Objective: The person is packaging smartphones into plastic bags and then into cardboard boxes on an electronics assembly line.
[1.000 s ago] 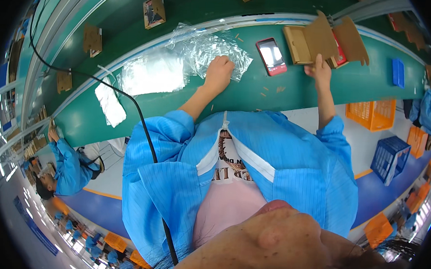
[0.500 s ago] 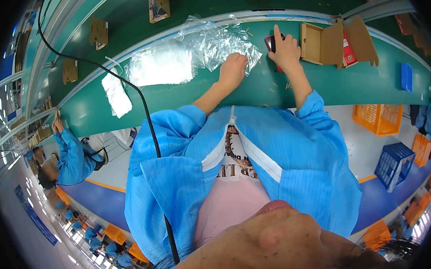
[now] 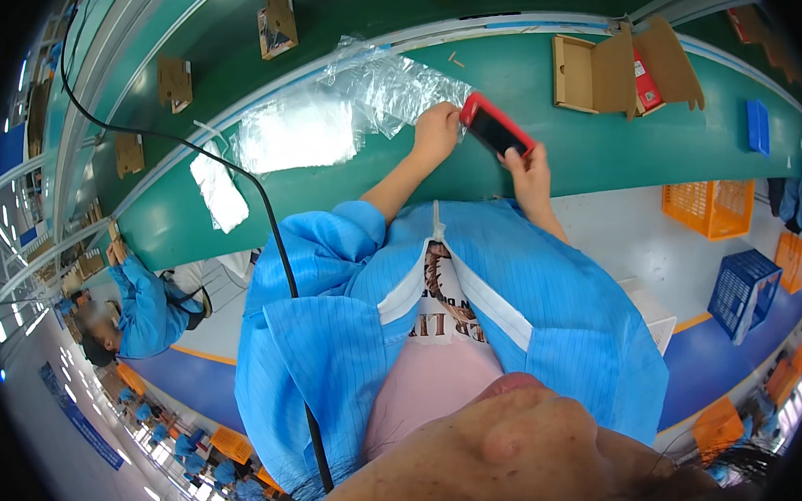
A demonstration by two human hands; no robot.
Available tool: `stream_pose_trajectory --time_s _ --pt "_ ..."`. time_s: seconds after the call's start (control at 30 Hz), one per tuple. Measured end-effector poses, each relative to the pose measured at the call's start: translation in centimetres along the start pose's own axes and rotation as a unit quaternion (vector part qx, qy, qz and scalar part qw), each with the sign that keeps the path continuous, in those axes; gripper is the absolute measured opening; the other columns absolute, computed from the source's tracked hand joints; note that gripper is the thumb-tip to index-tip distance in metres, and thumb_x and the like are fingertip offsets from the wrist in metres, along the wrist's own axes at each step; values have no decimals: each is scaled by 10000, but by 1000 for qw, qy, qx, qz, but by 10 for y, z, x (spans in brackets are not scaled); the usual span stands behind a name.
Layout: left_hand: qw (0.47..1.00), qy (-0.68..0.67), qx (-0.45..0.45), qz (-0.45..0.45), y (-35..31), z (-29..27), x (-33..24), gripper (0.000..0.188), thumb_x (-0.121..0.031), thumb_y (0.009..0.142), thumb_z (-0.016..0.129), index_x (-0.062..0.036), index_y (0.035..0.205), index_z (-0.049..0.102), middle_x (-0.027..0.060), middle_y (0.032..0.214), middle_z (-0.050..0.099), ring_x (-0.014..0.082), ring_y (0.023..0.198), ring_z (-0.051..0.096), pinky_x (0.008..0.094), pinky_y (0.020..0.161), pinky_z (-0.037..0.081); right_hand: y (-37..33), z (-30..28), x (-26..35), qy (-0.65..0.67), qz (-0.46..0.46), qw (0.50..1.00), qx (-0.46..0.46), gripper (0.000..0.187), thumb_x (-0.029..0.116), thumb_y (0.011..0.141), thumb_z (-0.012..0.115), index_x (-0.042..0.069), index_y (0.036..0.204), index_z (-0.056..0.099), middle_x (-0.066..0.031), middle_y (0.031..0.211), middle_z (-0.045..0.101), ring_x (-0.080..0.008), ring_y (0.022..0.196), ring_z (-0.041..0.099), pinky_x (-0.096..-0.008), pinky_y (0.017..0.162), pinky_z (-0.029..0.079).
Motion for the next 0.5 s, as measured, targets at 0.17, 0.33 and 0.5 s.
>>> stream_pose_trajectory --time_s 0.17,0.33,0.5 --pt "970 -97 -35 -221 -4 -4 35 127 -118 890 539 -14 904 611 185 742 617 342 680 610 398 627 490 -29 23 66 -427 -229 873 46 182 215 841 628 59 873 539 -119 769 561 -308 665 571 -409 589 464" --pt "984 142 -73 76 1 -47 -65 76 -85 877 539 -57 916 597 148 776 618 315 692 606 400 594 484 -12 29 73 -392 -174 898 95 192 208 840 638 55 909 546 -100 773 581 -256 659 598 -372 584 486" --pt "975 124 -49 176 -17 -45 -78 88 -47 812 574 -74 896 577 112 770 610 310 694 605 411 581 483 -18 46 30 126 246 946 170 341 221 877 653 15 1111 513 -55 808 605 -126 656 610 -248 587 505"
Point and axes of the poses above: each hand's wrist, its own y-axis towards the middle knuckle, its own z-axis out of the palm, x = y × z, the point moved 8 cm from there along y, towards the middle knuckle
